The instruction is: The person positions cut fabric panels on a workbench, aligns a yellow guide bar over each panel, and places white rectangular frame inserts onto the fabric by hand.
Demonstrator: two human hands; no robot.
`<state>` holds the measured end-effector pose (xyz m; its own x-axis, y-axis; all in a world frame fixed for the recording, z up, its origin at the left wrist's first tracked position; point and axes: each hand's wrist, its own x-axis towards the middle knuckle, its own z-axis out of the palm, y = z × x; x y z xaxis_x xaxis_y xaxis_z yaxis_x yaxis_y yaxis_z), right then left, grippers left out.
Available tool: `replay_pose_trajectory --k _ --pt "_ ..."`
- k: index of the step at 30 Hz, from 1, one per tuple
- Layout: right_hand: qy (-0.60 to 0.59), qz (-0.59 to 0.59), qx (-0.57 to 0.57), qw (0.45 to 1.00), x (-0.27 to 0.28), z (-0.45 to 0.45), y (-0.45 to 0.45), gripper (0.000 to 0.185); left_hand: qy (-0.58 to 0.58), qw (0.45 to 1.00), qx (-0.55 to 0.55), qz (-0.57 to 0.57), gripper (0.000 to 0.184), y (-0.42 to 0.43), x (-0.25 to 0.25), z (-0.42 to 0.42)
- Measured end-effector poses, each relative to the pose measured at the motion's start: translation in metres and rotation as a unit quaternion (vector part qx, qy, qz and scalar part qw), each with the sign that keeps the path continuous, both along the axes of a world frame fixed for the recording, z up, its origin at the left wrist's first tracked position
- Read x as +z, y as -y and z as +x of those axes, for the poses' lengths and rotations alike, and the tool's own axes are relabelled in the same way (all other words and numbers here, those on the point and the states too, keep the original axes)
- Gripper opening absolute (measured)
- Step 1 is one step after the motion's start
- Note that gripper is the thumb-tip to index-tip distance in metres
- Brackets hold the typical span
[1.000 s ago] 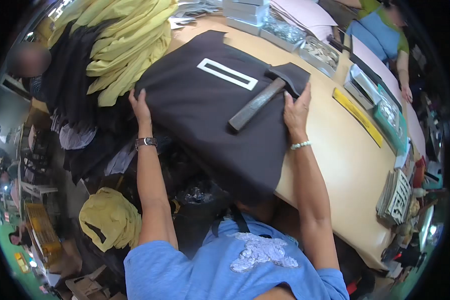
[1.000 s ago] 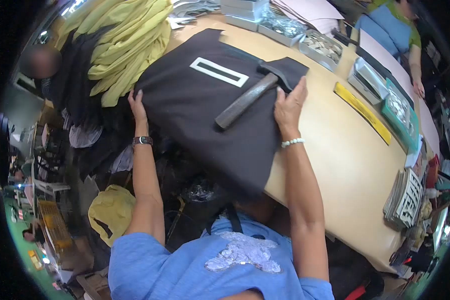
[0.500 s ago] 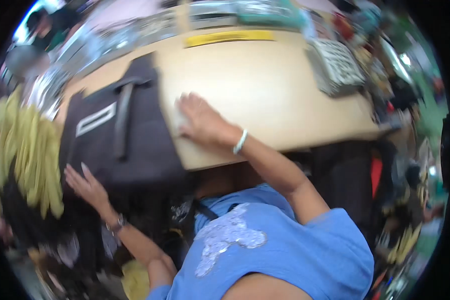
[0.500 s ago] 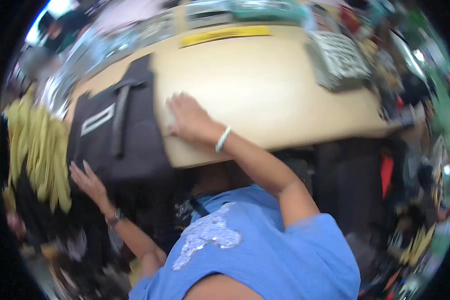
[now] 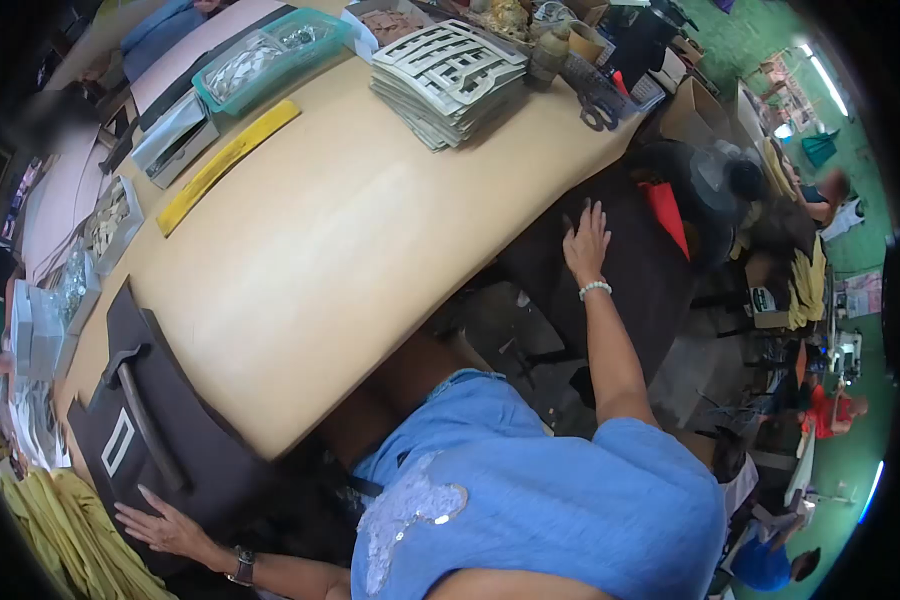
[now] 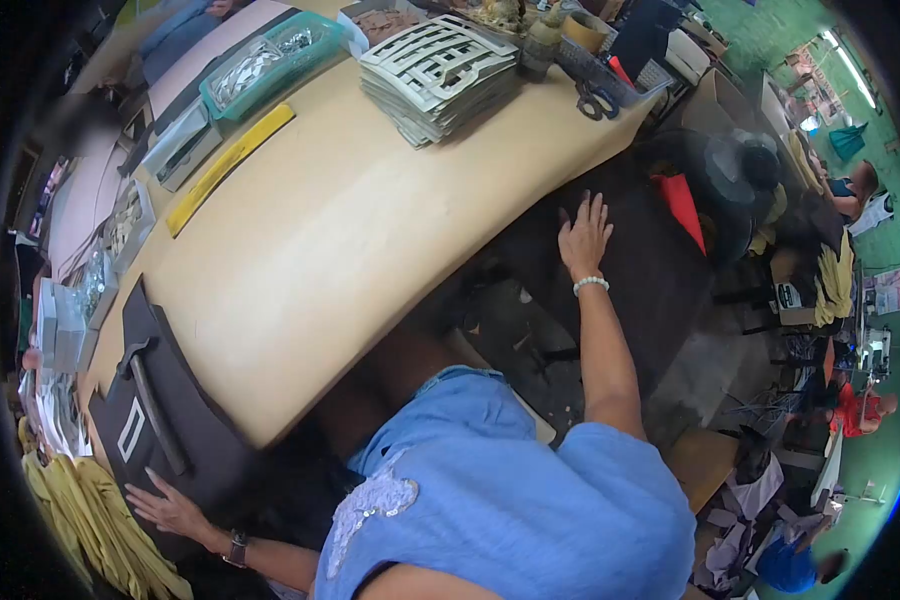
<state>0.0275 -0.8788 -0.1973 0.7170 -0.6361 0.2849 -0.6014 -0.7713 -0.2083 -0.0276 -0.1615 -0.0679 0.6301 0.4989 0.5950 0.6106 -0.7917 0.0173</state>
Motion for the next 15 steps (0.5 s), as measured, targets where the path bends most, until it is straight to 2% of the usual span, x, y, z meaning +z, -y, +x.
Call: replay_pose_trajectory --k 3,4,6,9,10,12,13,15 --pt "0.005 0.050 0.038 0.998 -0.018 0.008 0.013 0.047 0.070 0.969 -0.222 0.087 0.046 0.047 0.025 0.023" --pt "0.010 0.060 0.044 0.997 -0.022 0.005 0.010 0.045 0.115 0.976 -0.186 0.007 0.042 0.088 0.041 0.033" --pt "0.062 0.028 0.030 0.997 -0.032 0.009 0.013 0.037 0.136 0.964 -0.229 -0.021 0.044 0.122 0.044 0.046" --pt "0.156 0.116 -0.019 0.981 -0.036 0.005 0.029 0.032 0.138 0.942 -0.292 -0.090 0.043 0.177 0.048 0.058" --pt "0.203 0.198 -0.059 0.957 -0.031 0.000 0.033 0.030 0.134 0.931 -0.323 -0.103 0.043 0.193 0.049 0.061" --pt "0.292 0.355 -0.131 0.878 -0.003 -0.002 0.031 0.028 0.134 0.907 -0.375 -0.134 0.042 0.225 0.048 0.063" --pt "0.355 0.394 -0.146 0.835 -0.018 -0.006 0.054 0.032 0.122 0.888 -0.412 -0.164 0.043 0.237 0.046 0.063" --pt "0.558 0.473 -0.267 0.628 0.016 -0.001 0.065 0.034 0.100 0.842 -0.480 -0.225 0.043 0.261 0.041 0.061"
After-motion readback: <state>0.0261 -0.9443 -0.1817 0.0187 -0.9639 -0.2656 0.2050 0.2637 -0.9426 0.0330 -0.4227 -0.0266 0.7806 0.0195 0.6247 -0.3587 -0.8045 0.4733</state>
